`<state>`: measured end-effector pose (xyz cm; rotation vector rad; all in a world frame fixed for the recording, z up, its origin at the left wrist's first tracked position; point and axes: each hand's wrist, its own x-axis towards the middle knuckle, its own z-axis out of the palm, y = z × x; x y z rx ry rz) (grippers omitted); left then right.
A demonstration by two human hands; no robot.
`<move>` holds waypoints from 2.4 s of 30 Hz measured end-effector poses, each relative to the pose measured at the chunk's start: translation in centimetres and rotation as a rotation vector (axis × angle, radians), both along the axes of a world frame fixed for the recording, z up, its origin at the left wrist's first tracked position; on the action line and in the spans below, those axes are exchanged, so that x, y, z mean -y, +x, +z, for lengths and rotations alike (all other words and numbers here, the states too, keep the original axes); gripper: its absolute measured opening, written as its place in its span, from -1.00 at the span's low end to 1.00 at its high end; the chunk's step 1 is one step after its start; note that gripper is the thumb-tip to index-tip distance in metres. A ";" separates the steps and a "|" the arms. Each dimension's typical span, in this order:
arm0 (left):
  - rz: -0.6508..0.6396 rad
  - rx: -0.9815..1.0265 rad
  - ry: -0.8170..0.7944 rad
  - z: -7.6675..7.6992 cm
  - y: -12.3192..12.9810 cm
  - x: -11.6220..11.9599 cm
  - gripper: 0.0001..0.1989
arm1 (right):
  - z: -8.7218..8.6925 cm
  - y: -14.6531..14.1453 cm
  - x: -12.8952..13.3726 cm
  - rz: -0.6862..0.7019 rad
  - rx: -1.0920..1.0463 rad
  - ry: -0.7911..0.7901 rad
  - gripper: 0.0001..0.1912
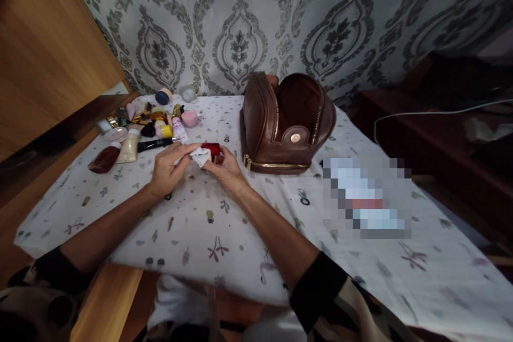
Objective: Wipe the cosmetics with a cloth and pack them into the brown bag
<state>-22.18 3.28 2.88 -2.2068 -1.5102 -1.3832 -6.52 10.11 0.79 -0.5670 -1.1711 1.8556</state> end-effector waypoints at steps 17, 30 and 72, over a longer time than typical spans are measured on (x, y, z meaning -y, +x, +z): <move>0.057 0.320 -0.063 0.5 -0.1 -0.5 -0.75 | 0.4 0.7 0.0 0.155 -0.108 -0.129 -0.54; 0.108 0.310 -0.034 -0.1 -0.3 -0.9 -0.73 | 0.4 0.2 0.5 0.124 0.000 -0.036 -0.44; -0.150 0.046 -0.084 1.0 -0.8 -0.4 -0.78 | -0.1 0.2 0.0 -0.163 0.414 0.276 -0.40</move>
